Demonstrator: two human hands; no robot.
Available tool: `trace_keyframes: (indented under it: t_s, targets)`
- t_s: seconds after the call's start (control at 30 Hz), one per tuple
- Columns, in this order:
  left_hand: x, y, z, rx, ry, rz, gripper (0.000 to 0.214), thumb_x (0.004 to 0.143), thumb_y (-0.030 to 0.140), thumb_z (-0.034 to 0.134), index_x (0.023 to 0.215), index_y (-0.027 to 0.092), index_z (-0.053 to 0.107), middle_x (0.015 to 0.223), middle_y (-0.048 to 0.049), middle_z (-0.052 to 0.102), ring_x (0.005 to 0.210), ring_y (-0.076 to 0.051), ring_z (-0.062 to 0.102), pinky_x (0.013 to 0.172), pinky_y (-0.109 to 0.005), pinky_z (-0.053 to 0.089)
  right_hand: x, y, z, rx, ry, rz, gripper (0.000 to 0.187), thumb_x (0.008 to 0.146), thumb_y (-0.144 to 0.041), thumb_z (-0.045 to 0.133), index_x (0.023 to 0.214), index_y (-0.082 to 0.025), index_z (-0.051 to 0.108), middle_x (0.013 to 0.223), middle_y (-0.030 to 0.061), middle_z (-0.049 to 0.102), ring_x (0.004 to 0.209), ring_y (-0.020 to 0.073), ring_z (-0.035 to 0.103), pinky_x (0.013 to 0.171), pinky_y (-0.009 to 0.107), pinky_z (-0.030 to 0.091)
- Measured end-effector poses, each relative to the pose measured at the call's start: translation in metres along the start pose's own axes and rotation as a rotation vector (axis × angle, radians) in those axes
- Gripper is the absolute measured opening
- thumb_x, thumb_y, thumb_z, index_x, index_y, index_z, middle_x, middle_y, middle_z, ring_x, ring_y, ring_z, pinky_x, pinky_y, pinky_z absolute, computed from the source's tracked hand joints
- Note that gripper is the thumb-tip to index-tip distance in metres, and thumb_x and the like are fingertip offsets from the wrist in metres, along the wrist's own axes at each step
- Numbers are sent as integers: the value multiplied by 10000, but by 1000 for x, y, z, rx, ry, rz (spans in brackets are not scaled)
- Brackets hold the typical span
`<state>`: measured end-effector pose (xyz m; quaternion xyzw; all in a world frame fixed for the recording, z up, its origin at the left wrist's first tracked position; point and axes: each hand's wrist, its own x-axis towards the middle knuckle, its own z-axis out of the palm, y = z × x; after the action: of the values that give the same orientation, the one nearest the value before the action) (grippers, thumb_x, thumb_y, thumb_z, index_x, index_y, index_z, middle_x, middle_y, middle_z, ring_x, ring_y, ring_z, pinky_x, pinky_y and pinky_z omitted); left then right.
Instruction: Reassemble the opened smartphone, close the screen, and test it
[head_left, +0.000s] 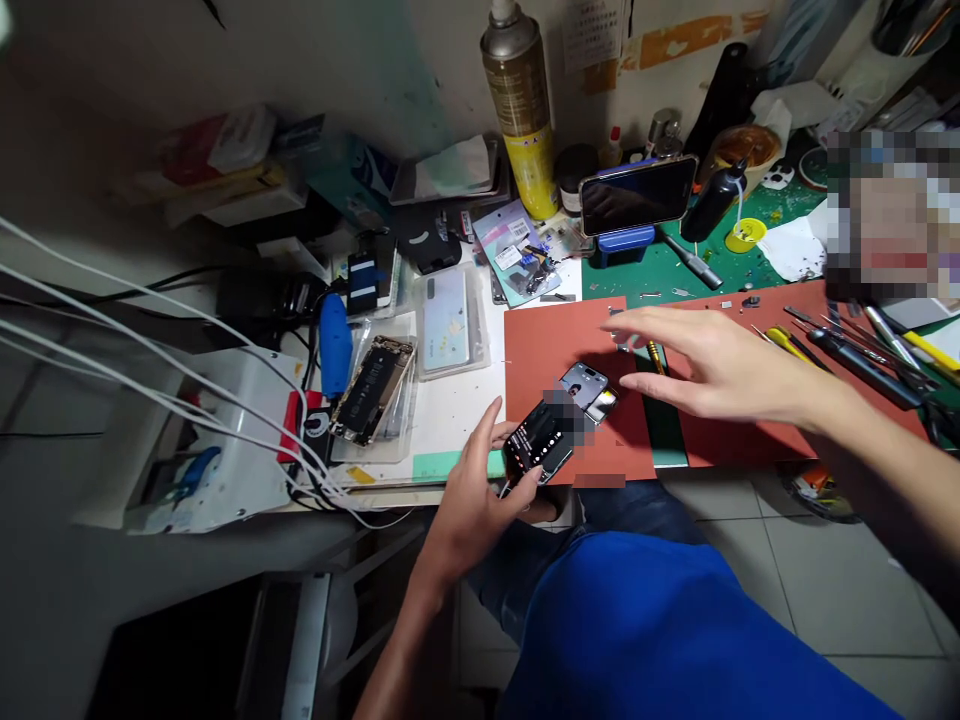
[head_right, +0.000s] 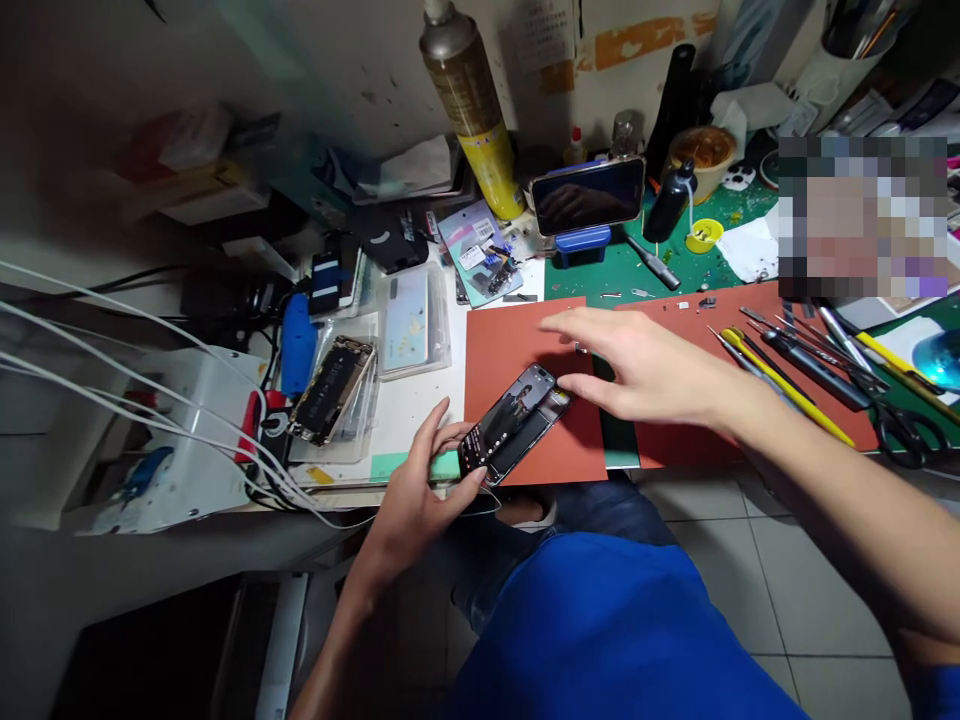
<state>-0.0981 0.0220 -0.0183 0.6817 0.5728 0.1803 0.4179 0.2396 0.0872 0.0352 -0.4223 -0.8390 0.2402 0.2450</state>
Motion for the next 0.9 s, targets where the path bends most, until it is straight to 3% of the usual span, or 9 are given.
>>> trace_keyframes:
  t_s: [0.13,0.27,0.37,0.5,0.6,0.7,0.8,0.9]
  targets:
    - [9,2,-15,-166,-90,-95,901,940,418,724,1685,275,238,1440,-127,641,1285,-263,640,1175,-495,464,-53,-34,35,6,389,209,183,1032,-221,648,1187,-180,736,1000,59,825,792,184,783,730,297,615]
    - [16,6,-28,-282,-160,-168,910,946,520,720,1679,256,248,1438,-144,649,1285,-271,641,1169,-481,478,-92,-66,88,108,445,326,97,1028,-145,652,1073,-181,730,886,30,811,678,146,755,614,253,578]
    - [21,7,-36,-314,-212,-219,924,948,578,709,1679,258,244,1474,-160,628,1326,-289,634,1164,-476,492,-103,-80,117,161,445,367,124,1035,-123,635,1105,-188,713,870,28,787,687,154,744,617,276,584]
    - [27,7,-44,-288,-255,-213,894,966,596,677,1679,258,256,1470,-174,635,1265,-286,685,1114,-468,543,-98,-87,134,106,426,317,168,1039,-102,594,1122,-209,694,872,40,767,706,172,731,614,308,596]
    - [30,8,-47,-284,-275,-184,871,974,582,668,1675,257,265,1445,-167,659,1215,-277,716,1087,-459,570,-83,-91,141,-121,360,208,154,1030,-130,588,1110,-183,708,1090,132,806,738,201,751,601,341,603]
    - [31,10,-48,-276,-280,-171,835,985,569,657,1668,270,281,1448,-153,668,1214,-276,723,1074,-450,585,-63,-97,146,-319,193,148,211,1057,-221,531,1089,-148,726,1392,203,722,614,175,697,501,356,547]
    - [31,8,-48,-273,-286,-146,811,995,562,646,1663,269,289,1446,-147,675,1235,-275,718,1077,-443,588,-48,-103,150,-400,54,142,314,1081,-289,447,1099,-145,725,1462,219,675,547,163,648,453,356,492]
    - [30,5,-49,-275,-290,-107,783,1006,545,635,1659,271,299,1428,-138,692,1250,-279,715,1087,-457,586,-43,-105,154,-417,44,182,304,1077,-293,458,1066,-131,716,1463,248,663,565,179,667,463,362,493]
